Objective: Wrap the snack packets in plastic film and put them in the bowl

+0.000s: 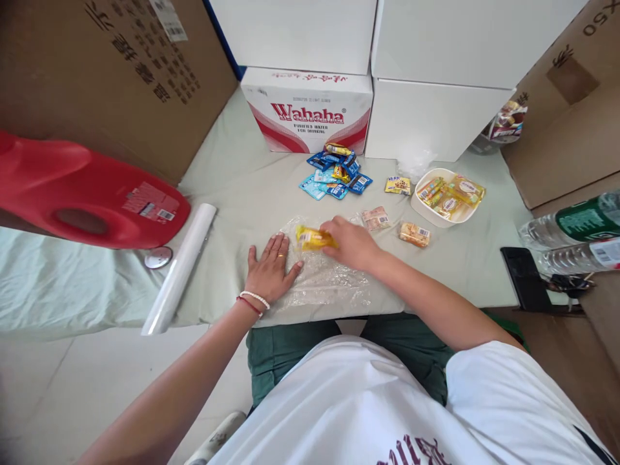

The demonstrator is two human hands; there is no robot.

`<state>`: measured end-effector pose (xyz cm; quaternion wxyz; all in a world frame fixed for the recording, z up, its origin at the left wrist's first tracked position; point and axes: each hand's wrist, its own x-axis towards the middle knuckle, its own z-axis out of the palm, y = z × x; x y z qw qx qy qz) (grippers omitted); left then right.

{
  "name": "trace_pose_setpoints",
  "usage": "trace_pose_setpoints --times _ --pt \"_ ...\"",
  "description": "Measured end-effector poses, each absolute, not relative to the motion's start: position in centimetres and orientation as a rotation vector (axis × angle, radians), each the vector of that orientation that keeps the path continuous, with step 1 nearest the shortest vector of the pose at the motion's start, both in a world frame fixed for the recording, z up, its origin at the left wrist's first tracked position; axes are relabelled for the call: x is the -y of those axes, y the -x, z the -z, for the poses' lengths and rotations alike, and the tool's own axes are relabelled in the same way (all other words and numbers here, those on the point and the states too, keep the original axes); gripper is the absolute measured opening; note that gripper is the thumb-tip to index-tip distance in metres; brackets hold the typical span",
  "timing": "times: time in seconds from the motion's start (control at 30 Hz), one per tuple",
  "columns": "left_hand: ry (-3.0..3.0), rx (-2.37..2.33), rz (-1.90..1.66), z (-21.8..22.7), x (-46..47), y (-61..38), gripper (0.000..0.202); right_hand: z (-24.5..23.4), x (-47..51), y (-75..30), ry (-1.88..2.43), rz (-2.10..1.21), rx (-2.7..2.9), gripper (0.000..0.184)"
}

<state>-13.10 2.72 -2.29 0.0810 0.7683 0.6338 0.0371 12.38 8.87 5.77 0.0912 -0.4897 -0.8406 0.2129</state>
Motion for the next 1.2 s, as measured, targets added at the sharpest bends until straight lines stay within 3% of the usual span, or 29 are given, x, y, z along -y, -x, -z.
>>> trace_pose_setpoints --times 0.13,0.47,0.63,0.77,0.9,1.03,1.2 --pt "-2.310 -1.902 -0.090 2.3 -2.6 13.1 0.076 -4.4 -5.9 -11.0 1.535 -0.696 2.726 0.042" --pt "-2.280 -1.872 -0.241 2.9 -2.8 13.2 0.069 -4.4 -5.7 -11.0 1.622 -0.629 2.648 0.042" --pt "-2.121 -1.832 -0.486 2.9 -3.0 14.8 0.063 -2.7 -4.8 -11.2 1.465 -0.737 2.573 0.057" --pt "-2.117 -1.760 -0.702 2.5 -1.5 16.8 0.060 -2.0 -2.3 -15.1 1.165 -0.716 2.405 0.049" --pt "-2.363 -1.465 -0.519 2.1 1.0 18.1 0.062 -0.1 1.6 -18.4 0.981 -0.667 2.481 0.054" --pt "-2.367 -1.317 -0.326 1.9 1.9 19.0 0.074 1.6 3.1 -19.3 1.035 -0.684 2.402 0.027" --pt "-2.373 -1.205 -0.210 1.5 1.1 19.8 0.087 -0.4 0.7 -18.8 0.965 -0.948 2.275 0.026"
